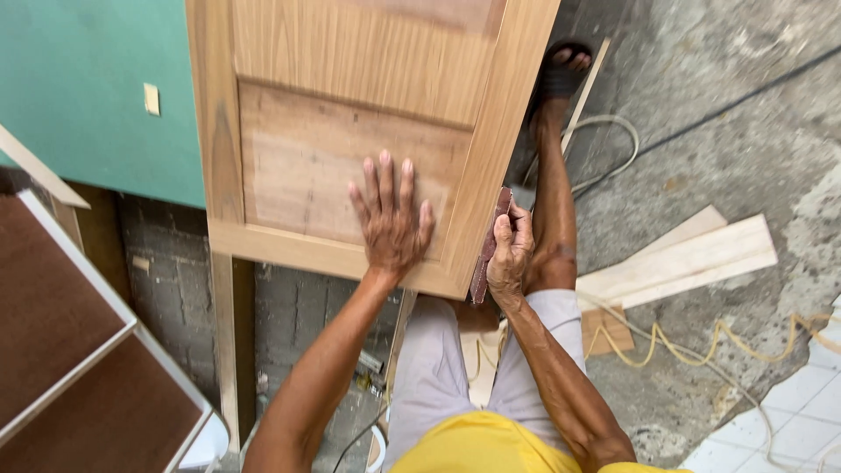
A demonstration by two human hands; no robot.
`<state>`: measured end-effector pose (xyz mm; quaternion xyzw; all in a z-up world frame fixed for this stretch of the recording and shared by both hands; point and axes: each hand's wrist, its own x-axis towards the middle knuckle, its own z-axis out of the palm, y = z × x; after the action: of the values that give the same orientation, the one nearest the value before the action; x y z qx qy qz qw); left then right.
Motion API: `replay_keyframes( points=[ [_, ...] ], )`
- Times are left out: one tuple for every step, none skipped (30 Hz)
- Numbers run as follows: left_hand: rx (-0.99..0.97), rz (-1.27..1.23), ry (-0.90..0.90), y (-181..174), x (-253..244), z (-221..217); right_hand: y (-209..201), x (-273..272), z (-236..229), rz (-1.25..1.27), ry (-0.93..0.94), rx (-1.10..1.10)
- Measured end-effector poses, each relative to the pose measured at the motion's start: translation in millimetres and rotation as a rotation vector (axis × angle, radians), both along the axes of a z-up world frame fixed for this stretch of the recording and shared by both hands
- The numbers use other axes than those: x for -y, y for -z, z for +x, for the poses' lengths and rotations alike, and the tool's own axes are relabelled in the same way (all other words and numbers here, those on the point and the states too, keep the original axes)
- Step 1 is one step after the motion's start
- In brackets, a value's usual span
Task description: Sanding the edges and surfaces of a wooden cabinet door using a sanding block and sandpaper to achieve a smooth finish.
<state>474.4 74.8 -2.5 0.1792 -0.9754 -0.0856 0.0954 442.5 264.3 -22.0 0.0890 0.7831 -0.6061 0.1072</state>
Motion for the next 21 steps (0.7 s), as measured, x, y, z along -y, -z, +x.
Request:
replay_keyframes(
  points=[
    [0.008, 0.009, 0.006, 0.3, 1.5, -4.4, 2.5, 7.8, -25.0, -0.018, 0.013, -0.004],
    [-0.004, 0.007, 0.007, -0.1, 0.8, -5.7, -1.2, 13.6, -45.9, -0.020, 0.014, -0.016],
    [0.002, 0.010, 0.012, 0.2, 0.2, -7.8, -4.6, 19.6, -67.7, -0.013, 0.014, -0.015],
    [0.013, 0.013, 0.013, 0.2, 0.0, -9.6, -8.4, 26.2, -89.4, -0.006, 0.011, -0.011],
    [0.006, 0.011, 0.010, -4.1, -1.4, -8.4, -6.7, 31.2, -113.4, -0.008, 0.008, -0.018],
    [0.031, 0.003, 0.018, -6.4, -0.4, -11.4, -4.2, 38.0, -141.1, -0.012, 0.010, -0.018],
    [0.057, -0.004, 0.026, -7.6, 0.8, -15.9, -1.1, 45.1, -170.3, -0.016, 0.012, -0.018],
    [0.056, -0.001, 0.021, -7.3, -0.5, -14.4, 2.3, 51.5, -203.4, -0.013, 0.007, -0.019],
    [0.086, 0.000, 0.024, -6.4, -2.0, -14.5, 6.4, 58.0, -238.1, -0.027, 0.014, -0.041],
    [0.113, -0.003, 0.027, -3.7, -1.5, -18.4, 11.9, 67.1, -276.5, -0.047, 0.022, -0.066],
    [0.109, -0.005, 0.023, -7.4, -1.8, -20.2, 9.4, 74.5, -310.0, -0.049, 0.018, -0.070],
    [0.149, 0.026, 0.026, -12.0, -2.9, -20.9, 6.6, 81.8, -342.5, -0.108, 0.017, -0.026],
    [0.189, 0.058, 0.030, -16.2, -3.9, -22.2, 4.1, 89.6, -375.4, -0.167, 0.017, 0.018],
    [0.190, 0.058, 0.028, -17.8, 0.2, -29.4, -2.2, 100.7, -410.9, -0.168, 0.014, 0.020],
    [0.229, 0.085, 0.027, -19.2, 3.4, -35.6, -8.3, 110.9, -445.5, -0.083, -0.025, -0.029],
    [0.278, 0.115, 0.026, -27.9, 1.4, -33.1, -16.5, 116.0, -470.9, 0.005, -0.065, -0.067],
    [0.291, 0.118, 0.023, -38.6, -0.6, -34.8, -14.7, 120.7, -497.8, 0.007, -0.068, -0.054],
    [0.357, 0.086, -0.001, -45.3, -0.6, -40.2, -12.2, 128.5, -528.4, 0.005, -0.074, -0.072],
    [0.424, 0.054, -0.025, -52.4, -1.1, -45.0, -10.0, 136.1, -558.4, 0.002, -0.081, -0.089],
    [0.433, 0.054, -0.032, -54.8, -7.0, -54.8, -7.2, 141.4, -589.7, 0.000, -0.088, -0.080],
    [0.468, 0.053, -0.156, -57.3, -13.3, -63.9, -4.0, 146.4, -620.2, 0.026, -0.086, -0.117]
  ],
)
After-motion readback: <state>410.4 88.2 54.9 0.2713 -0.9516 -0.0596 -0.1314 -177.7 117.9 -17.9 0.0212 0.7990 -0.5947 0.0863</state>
